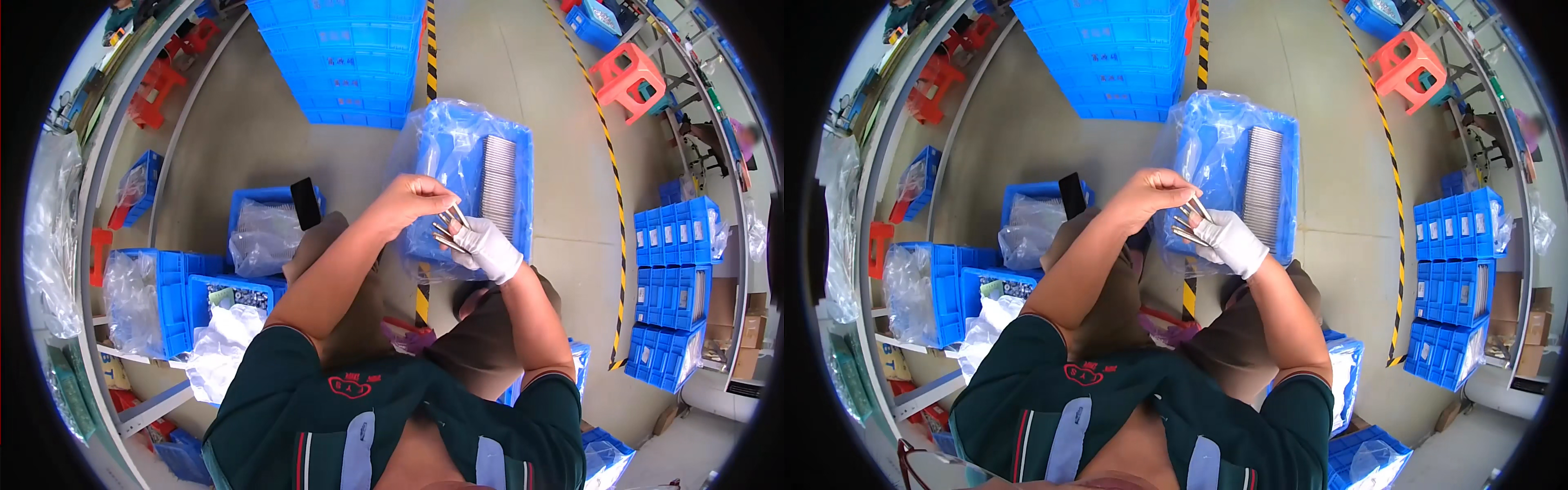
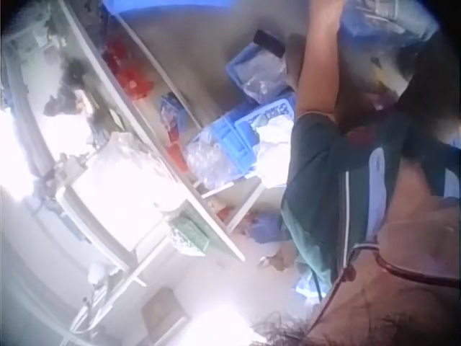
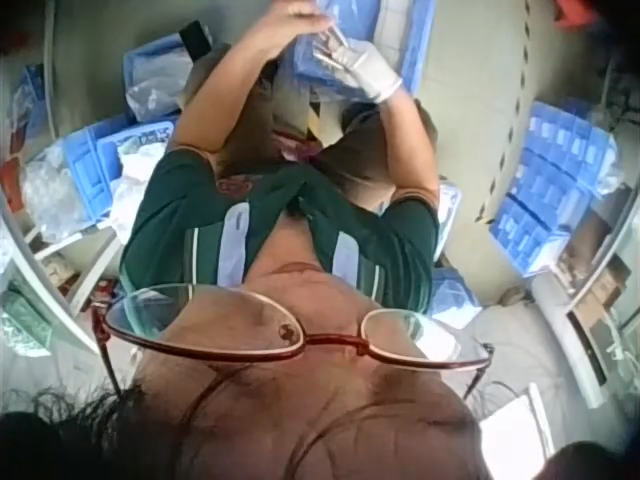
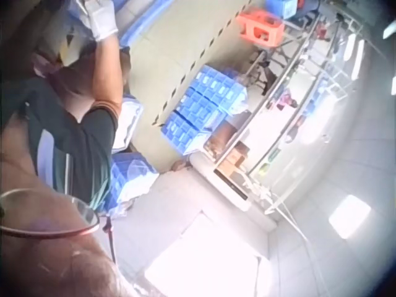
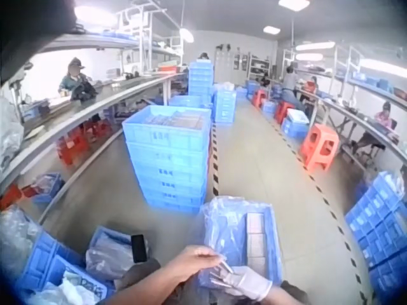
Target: Sort and pick up small metal pins from a storage bin.
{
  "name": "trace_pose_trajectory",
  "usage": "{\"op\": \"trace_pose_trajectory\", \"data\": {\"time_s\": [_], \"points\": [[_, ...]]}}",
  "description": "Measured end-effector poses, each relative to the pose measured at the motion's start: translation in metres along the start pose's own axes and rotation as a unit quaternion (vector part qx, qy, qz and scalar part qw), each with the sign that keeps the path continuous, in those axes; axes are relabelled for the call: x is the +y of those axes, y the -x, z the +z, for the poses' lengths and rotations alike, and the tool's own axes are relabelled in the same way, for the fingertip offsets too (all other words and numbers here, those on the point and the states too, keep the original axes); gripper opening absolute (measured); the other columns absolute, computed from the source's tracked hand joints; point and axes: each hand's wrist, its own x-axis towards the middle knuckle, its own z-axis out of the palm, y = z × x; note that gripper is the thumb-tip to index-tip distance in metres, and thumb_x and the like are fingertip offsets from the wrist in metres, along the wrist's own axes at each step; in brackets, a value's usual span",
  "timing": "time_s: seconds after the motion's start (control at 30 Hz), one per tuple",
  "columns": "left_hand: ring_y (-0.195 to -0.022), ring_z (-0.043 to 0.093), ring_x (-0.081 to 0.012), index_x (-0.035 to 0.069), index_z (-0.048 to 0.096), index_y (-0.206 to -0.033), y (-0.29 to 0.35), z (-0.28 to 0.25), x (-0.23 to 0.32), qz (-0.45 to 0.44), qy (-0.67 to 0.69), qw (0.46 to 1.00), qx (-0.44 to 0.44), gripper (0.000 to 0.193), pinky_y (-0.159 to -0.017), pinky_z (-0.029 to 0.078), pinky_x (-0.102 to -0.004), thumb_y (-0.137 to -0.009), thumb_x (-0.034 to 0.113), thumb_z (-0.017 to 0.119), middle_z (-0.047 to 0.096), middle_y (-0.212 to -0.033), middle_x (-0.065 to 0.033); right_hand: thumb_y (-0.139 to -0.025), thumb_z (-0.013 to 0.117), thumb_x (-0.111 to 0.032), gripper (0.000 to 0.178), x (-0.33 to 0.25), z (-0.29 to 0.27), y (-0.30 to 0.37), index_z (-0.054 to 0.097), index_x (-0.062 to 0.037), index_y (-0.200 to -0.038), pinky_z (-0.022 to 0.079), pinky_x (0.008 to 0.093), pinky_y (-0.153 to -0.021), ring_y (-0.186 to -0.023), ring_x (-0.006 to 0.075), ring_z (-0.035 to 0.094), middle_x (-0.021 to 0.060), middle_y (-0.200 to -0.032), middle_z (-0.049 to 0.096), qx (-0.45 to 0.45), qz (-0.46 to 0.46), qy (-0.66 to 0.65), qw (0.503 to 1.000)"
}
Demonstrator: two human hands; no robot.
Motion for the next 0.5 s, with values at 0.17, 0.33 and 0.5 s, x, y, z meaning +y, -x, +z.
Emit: {"op": "trace_pose_trajectory", "data": {"time_s": [0.17,0.33,0.5], "points": [[-0.080,0.055,-0.0105,0.000,0.062,-0.087,0.002,0.005,0.000,0.002,-0.018,0.999,0.041,0.018,-0.075,0.040,-0.0240,-0.081,0.017,0.057,0.062,-0.085,-0.0058,-0.084,0.054,-0.033,0.032,0.004,-0.005,-0.001,0.055,-0.0015,-0.083,0.023,0.0191,-0.038,-0.044,0.0042,0.034,-0.0011,-0.061,0.048,0.006,0.011,-0.003,1.000],[-0.082,0.053,-0.0114,0.003,0.056,-0.086,-0.003,0.011,-0.010,0.016,0.134,0.990,0.032,0.017,-0.076,0.039,-0.0253,-0.086,0.019,0.050,0.059,-0.090,-0.0057,-0.081,0.059,-0.029,0.023,0.012,-0.011,-0.001,0.052,-0.0061,-0.081,0.022,0.0193,-0.038,-0.042,0.0044,0.031,-0.0051,-0.052,0.035,-0.090,0.070,-0.023,0.993],[-0.082,0.053,-0.0108,0.002,0.055,-0.088,0.002,0.034,-0.026,-0.053,0.019,0.987,-0.150,0.018,-0.077,0.040,-0.0248,-0.086,0.020,0.049,0.059,-0.090,-0.0038,-0.078,0.061,-0.026,0.020,0.031,-0.006,-0.003,0.053,-0.0084,-0.083,0.029,0.0199,-0.042,-0.048,0.0068,0.039,-0.0026,-0.059,0.042,-0.136,0.156,0.008,0.978]]}}
